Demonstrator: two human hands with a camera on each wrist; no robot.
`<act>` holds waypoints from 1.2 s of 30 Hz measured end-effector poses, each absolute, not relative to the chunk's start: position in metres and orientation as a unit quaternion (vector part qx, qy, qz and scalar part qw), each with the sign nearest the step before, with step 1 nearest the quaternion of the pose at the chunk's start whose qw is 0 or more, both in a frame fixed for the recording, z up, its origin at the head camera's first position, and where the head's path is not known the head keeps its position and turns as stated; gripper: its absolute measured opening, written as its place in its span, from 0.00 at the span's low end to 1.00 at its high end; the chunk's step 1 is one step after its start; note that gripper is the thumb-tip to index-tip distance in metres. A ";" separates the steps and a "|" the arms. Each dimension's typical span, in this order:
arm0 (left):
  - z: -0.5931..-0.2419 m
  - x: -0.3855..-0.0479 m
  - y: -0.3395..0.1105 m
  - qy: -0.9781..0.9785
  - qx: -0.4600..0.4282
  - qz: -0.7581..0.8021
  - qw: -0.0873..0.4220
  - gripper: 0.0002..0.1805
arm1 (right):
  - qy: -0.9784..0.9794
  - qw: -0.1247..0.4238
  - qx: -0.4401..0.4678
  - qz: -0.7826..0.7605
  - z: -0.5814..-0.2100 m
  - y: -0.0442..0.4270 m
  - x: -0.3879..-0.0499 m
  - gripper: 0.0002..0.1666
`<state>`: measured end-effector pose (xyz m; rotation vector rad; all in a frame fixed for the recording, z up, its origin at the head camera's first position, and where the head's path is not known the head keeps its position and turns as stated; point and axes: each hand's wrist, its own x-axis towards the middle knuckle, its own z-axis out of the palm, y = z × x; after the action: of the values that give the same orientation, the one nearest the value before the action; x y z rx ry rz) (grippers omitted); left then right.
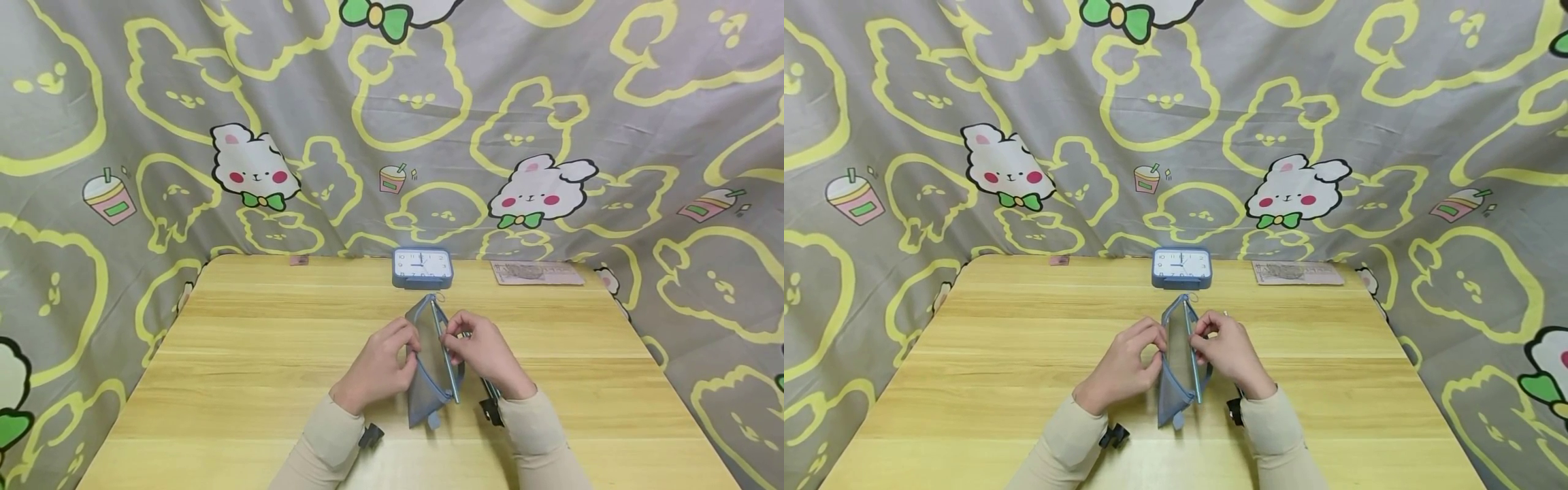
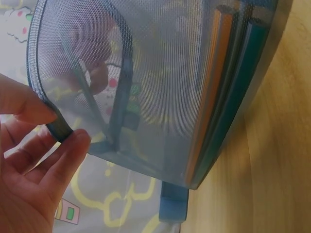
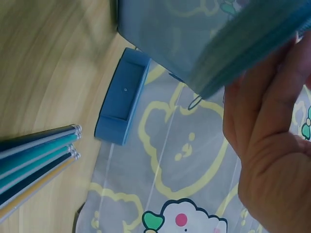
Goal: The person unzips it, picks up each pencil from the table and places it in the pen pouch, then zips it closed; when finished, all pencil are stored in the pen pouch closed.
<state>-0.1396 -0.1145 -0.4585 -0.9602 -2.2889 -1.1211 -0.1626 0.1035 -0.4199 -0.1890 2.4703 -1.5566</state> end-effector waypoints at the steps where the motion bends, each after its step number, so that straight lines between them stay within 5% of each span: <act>1: -0.458 -0.139 -0.114 -0.821 -0.346 -0.404 0.208 0.10 | 0.839 0.105 -0.063 -0.531 -0.419 0.103 -0.162 0.05; 19: -0.458 -0.137 -0.113 -0.822 -0.357 -0.399 0.194 0.12 | 0.832 0.108 -0.058 -0.542 -0.423 0.091 -0.158 0.04; 36: -0.458 -0.137 -0.111 -0.822 -0.353 -0.399 0.202 0.11 | 0.891 0.057 -0.052 -0.448 -0.432 0.081 -0.156 0.07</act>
<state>-0.1371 -0.1110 -0.4578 -0.9858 -2.2953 -1.1133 -0.1565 0.0814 -0.4325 -0.1566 2.7020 -1.3582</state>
